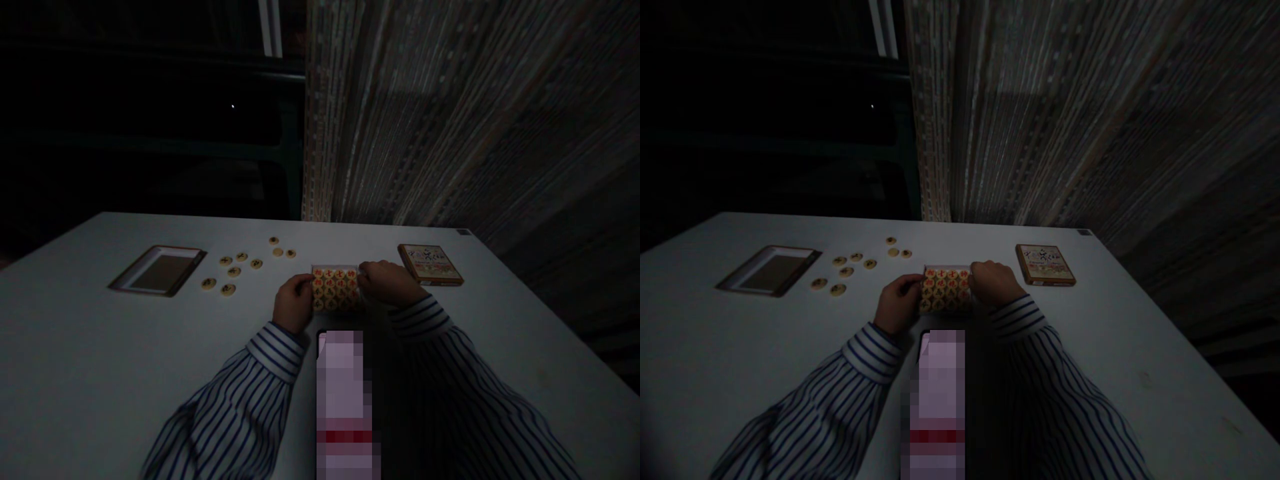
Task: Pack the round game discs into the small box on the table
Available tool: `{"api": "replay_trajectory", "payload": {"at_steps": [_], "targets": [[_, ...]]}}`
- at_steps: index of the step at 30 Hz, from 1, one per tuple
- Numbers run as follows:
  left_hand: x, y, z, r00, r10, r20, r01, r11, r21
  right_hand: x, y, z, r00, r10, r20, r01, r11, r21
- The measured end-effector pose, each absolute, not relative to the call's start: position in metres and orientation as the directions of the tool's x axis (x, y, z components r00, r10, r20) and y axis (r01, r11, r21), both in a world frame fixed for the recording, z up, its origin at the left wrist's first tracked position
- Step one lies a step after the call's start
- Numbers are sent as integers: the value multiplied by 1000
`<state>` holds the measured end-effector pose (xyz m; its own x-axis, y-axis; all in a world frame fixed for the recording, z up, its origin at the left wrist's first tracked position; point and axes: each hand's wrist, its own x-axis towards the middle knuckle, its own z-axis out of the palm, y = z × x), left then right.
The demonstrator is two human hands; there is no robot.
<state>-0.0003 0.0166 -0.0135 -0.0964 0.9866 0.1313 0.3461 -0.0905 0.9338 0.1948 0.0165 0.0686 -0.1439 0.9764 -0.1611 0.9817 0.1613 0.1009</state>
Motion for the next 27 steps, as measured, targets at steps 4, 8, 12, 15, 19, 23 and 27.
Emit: {"api": "replay_trajectory", "payload": {"at_steps": [4,8,12,15,19,23,27], "targets": [[0,16,-13,-111,988,108,334,-65,940,195,17,65,-160,970,-184,981,176,76],[0,18,-17,-106,986,125,314,-87,945,195,18,63,-174,964,-201,980,188,57],[0,18,-20,-102,984,143,312,-105,944,196,20,60,-186,961,-206,979,200,50],[0,17,-18,-107,983,150,327,-108,939,197,22,58,-203,959,-200,975,216,47],[1,16,-14,-108,982,153,358,-105,928,197,22,58,-213,959,-186,974,224,42],[0,16,-14,-110,983,149,345,-103,933,196,23,59,-229,955,-187,971,238,29],[-1,17,-17,-109,984,143,330,-100,939,196,23,59,-237,954,-187,970,243,14]]}}
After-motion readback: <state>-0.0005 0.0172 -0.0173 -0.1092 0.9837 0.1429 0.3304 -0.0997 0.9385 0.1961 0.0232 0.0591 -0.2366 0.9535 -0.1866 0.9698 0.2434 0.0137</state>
